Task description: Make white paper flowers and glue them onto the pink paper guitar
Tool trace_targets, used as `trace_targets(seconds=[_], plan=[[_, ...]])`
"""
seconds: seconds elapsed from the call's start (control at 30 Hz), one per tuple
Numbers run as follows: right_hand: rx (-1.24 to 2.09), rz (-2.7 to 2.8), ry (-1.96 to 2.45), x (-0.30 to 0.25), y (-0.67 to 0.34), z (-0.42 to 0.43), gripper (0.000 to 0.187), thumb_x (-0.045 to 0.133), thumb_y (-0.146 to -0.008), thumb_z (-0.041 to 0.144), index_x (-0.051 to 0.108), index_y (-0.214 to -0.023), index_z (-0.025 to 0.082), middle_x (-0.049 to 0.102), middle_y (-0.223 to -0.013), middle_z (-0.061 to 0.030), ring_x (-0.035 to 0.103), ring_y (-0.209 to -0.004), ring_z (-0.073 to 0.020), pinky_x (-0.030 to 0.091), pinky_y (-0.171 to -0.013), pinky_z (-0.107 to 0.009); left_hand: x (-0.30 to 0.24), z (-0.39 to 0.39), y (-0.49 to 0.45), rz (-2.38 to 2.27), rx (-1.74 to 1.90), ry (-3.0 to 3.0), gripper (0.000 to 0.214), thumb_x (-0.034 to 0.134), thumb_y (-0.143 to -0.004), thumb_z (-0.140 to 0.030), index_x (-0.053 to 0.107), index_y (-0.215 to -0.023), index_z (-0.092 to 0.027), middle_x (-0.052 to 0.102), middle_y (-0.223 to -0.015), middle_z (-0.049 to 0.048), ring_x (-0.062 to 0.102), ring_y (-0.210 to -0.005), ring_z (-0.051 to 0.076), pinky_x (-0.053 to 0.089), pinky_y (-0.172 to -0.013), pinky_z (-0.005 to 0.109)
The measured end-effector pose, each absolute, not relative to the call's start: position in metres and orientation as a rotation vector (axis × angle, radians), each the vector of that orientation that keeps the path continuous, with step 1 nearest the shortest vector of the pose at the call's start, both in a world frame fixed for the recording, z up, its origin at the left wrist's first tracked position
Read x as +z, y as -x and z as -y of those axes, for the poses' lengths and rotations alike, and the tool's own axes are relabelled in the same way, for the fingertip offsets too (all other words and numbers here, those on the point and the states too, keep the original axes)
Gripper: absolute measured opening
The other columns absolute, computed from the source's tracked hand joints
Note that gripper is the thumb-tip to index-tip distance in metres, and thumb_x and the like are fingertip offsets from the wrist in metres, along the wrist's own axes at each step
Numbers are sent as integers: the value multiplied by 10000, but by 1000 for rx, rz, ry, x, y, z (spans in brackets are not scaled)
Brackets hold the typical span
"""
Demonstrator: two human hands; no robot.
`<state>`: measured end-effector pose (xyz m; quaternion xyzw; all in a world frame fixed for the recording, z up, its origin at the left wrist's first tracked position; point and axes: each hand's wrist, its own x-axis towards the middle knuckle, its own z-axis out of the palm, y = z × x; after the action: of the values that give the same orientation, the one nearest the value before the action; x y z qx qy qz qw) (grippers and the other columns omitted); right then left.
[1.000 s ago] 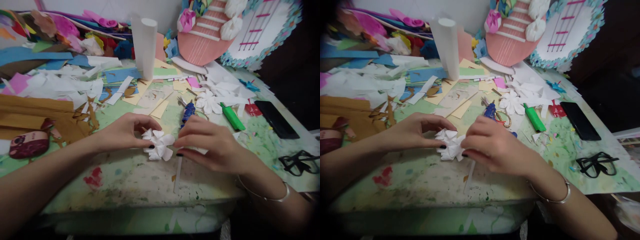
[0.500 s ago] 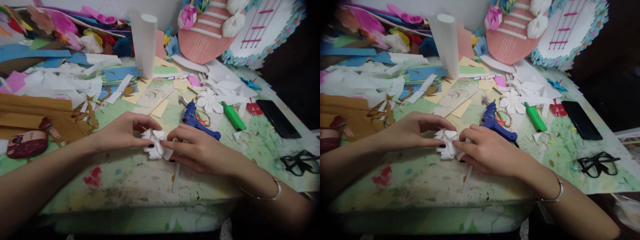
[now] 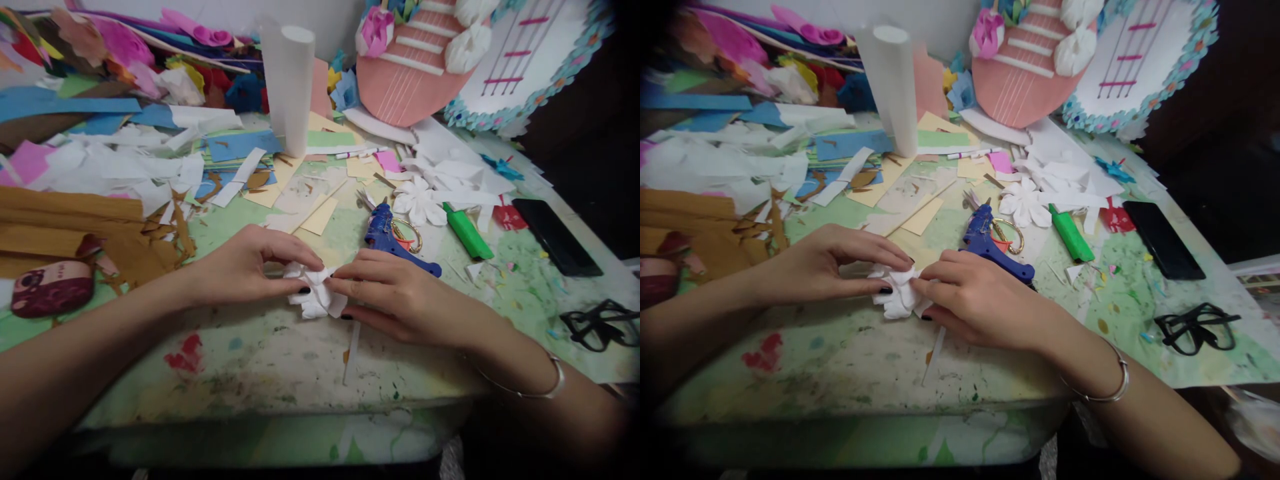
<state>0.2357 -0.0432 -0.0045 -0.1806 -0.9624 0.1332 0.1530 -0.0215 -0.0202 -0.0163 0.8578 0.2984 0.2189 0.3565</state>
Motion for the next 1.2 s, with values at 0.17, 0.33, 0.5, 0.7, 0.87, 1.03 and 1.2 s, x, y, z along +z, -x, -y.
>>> trace_targets(seconds=[0.17, 0.33, 0.5, 0.7, 0.87, 1.03, 1.2], plan=[[334, 2695, 491, -6, -236, 42, 235, 519, -919, 190, 656, -1078, 85, 700, -1002, -133, 575, -884, -187, 494, -810, -341, -15, 21, 21, -707, 644, -2294, 233, 666, -832, -221, 728, -1056, -229, 737, -1066, 78, 699, -939, 169, 542, -836, 253], [295, 2634, 505, -3, -236, 41, 205, 529, -914, 174, 669, -1042, 100, 714, -925, -115, 582, -811, -172, 498, -748, -330, -14, 22, 22, -670, 643, -2373, 216, 640, -851, -215, 739, -1041, -244, 731, -1087, 89, 711, -899, 163, 545, -785, 227], [239, 2600, 529, 1, -238, 40, 177, 546, -902, 160, 681, -996, 92, 723, -888, -104, 578, -770, -171, 502, -726, -335, -13, 23, 23, -672, 634, -2431, 199, 634, -850, -205, 755, -1003, -247, 723, -1113, 90, 714, -896, 163, 539, -780, 214], [201, 2547, 588, 3, -243, 38, 145, 558, -888, 144, 685, -956, 125, 717, -865, -92, 615, -784, -169, 502, -735, -335, -8, 24, 22, -668, 669, -2351, 224, 609, -860, -189, 751, -1019, -259, 724, -1115, 86, 700, -966, 190, 541, -834, 258], [150, 2481, 629, 2, -250, 33, 126, 581, -865, 135, 685, -936, 135, 714, -861, -90, 632, -785, -170, 510, -735, -333, -5, 16, 28, -666, 635, -2248, 286, 636, -837, -172, 719, -1099, -252, 715, -1139, 90, 658, -1075, 212, 515, -927, 299], [127, 2421, 693, 4, -251, 32, 142, 562, -874, 148, 693, -927, 151, 700, -784, -79, 620, -733, -166, 509, -695, -326, -3, 8, 36, -636, 453, -2200, 435, 740, -759, -227, 672, -1184, -288, 672, -1227, 87, 618, -1142, 244, 487, -981, 360], [122, 2428, 724, 3, -250, 32, 160, 535, -891, 175, 692, -919, 180, 682, -744, -62, 597, -703, -159, 499, -659, -318, -6, 6, 36, -597, 389, -2202, 421, 750, -754, -294, 681, -1170, -303, 650, -1260, 102, 605, -1153, 260, 465, -1000, 406]])
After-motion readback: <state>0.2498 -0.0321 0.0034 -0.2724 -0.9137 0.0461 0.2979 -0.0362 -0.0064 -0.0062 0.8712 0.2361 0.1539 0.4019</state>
